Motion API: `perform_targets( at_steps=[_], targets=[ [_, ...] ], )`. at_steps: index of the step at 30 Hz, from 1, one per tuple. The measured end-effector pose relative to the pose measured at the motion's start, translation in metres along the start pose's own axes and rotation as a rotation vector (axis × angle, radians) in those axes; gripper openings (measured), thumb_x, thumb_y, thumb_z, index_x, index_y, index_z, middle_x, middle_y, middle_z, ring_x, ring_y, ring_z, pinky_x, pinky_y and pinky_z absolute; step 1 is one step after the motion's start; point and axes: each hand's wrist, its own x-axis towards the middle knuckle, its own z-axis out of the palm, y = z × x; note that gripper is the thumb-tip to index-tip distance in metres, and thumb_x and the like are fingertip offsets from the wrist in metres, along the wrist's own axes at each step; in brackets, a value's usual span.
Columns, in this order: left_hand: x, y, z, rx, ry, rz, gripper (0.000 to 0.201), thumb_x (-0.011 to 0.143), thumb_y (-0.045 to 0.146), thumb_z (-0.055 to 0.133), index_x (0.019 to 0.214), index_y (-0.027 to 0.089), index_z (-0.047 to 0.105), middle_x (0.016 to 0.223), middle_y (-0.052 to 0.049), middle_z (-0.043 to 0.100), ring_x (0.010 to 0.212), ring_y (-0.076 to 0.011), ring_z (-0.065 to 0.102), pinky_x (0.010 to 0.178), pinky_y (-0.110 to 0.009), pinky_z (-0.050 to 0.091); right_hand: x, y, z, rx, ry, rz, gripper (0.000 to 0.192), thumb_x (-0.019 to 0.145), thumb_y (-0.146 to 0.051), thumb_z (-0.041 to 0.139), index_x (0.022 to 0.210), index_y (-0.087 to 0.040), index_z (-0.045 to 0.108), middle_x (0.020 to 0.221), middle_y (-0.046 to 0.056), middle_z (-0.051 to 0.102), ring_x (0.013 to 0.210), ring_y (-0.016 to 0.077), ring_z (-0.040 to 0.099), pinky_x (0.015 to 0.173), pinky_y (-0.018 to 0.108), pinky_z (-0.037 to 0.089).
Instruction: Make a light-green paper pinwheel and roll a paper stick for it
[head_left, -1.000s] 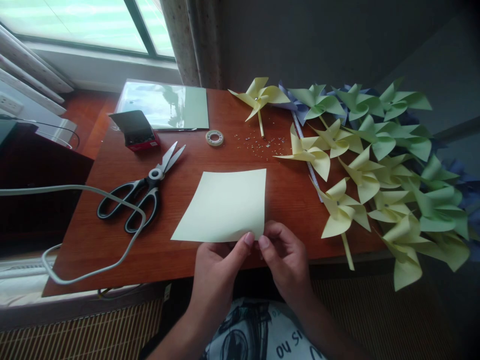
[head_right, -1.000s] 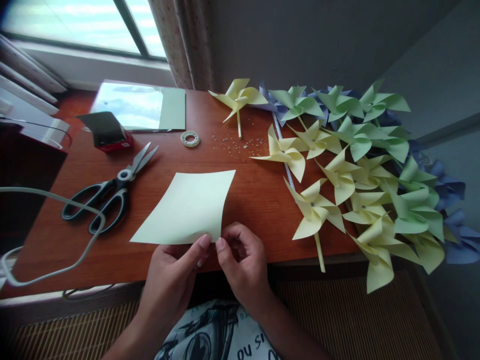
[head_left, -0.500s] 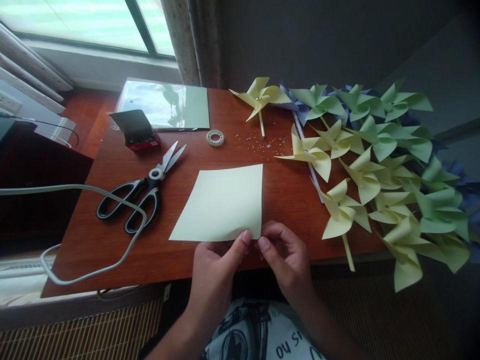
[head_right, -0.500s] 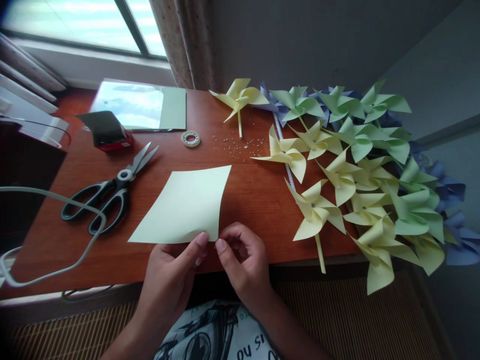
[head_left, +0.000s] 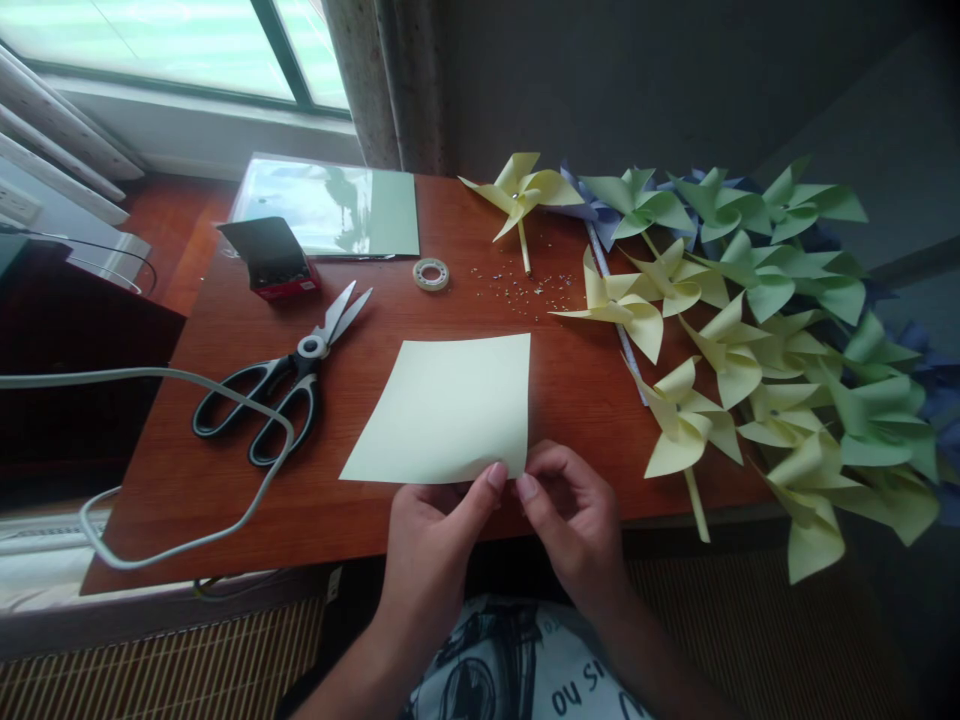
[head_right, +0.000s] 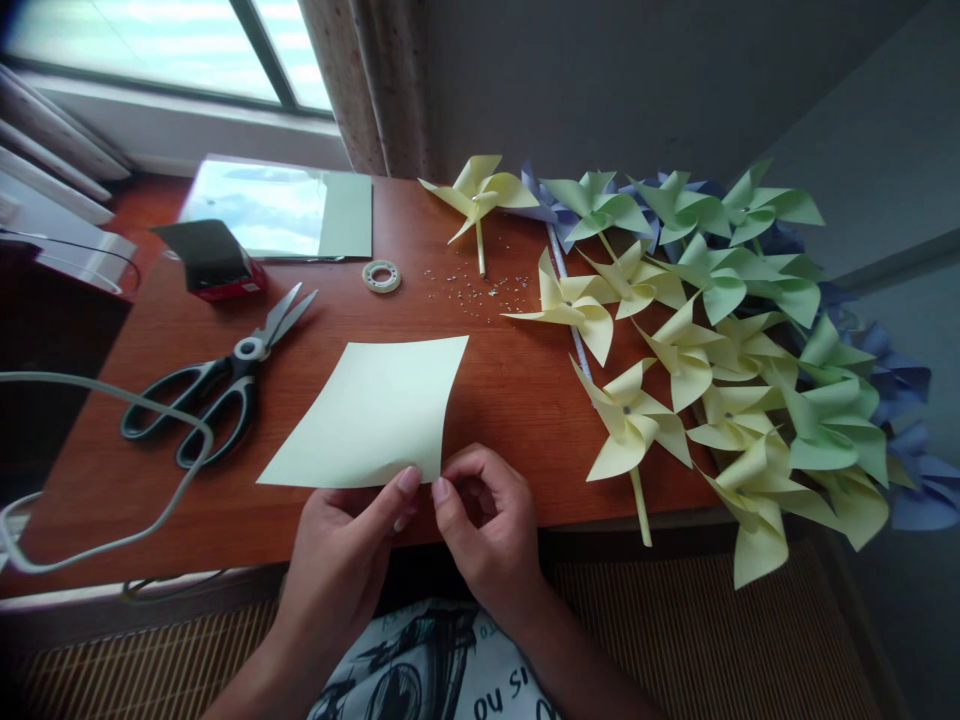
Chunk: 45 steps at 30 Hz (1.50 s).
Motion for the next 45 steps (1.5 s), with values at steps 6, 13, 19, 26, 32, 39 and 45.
perform_targets(
  at_steps=[6,13,19,26,32,39,45],
  targets=[
    [-0.001,-0.005,0.000,0.049,0.027,0.009,0.020,0.074,0.032,0.087,0.083,0.015,0.080,0.077,-0.005,0.077,0.078,-0.0206,0.070,0.074,-0.027,0.054,0.002,-0.004,0.004,-0.084,0.080,-0.006,0.015,0.091,-0.025,0.065,0.078,-0.021,0.060,0.071,-0.001,0.063,0.063,0.0139,0.059,0.057,0.023,0.049],
    [0.001,-0.001,0.000,0.010,0.030,0.018,0.018,0.074,0.030,0.087,0.080,0.015,0.080,0.071,-0.004,0.074,0.072,-0.0175,0.067,0.069,-0.025,0.053,0.001,-0.006,0.002,-0.042,0.039,0.059,0.016,0.093,-0.031,0.066,0.081,-0.020,0.063,0.072,-0.001,0.062,0.064,0.0134,0.056,0.057,0.023,0.047],
    [0.001,0.004,0.000,-0.027,0.022,-0.009,0.018,0.073,0.029,0.089,0.074,0.015,0.078,0.066,-0.001,0.070,0.064,-0.0126,0.062,0.062,-0.021,0.051,0.001,-0.002,-0.002,0.043,-0.011,0.055,0.015,0.095,-0.032,0.066,0.086,-0.021,0.066,0.077,-0.001,0.063,0.067,0.0130,0.057,0.063,0.023,0.048],
    [0.000,0.005,0.002,-0.018,0.012,-0.009,0.015,0.074,0.029,0.087,0.078,0.016,0.079,0.066,0.000,0.069,0.067,-0.0140,0.064,0.066,-0.022,0.051,0.001,0.001,-0.002,0.072,-0.036,0.040,0.014,0.094,-0.032,0.067,0.085,-0.021,0.065,0.078,-0.001,0.062,0.064,0.0121,0.057,0.061,0.023,0.050],
    [-0.001,0.005,0.002,-0.018,0.011,-0.014,0.016,0.074,0.029,0.087,0.078,0.016,0.079,0.069,-0.002,0.072,0.067,-0.0141,0.064,0.066,-0.022,0.052,0.000,0.001,0.000,0.044,-0.005,0.038,0.019,0.093,-0.035,0.068,0.082,-0.021,0.063,0.075,-0.001,0.061,0.063,0.0124,0.056,0.060,0.023,0.050],
    [-0.002,0.004,0.005,-0.065,0.000,-0.011,0.013,0.075,0.026,0.087,0.077,0.016,0.079,0.066,0.000,0.068,0.063,-0.0110,0.060,0.063,-0.020,0.050,0.000,-0.001,0.005,0.053,0.012,0.028,0.018,0.094,-0.033,0.066,0.081,-0.021,0.061,0.072,-0.002,0.060,0.061,0.0113,0.056,0.056,0.021,0.049],
    [-0.002,0.002,0.004,-0.060,0.001,-0.017,0.013,0.076,0.026,0.087,0.079,0.016,0.079,0.069,0.000,0.069,0.067,-0.0122,0.063,0.064,-0.020,0.051,0.002,0.001,0.010,0.068,0.050,0.026,0.021,0.092,-0.035,0.067,0.078,-0.021,0.059,0.067,-0.003,0.060,0.056,0.0106,0.053,0.054,0.021,0.049]
  ],
)
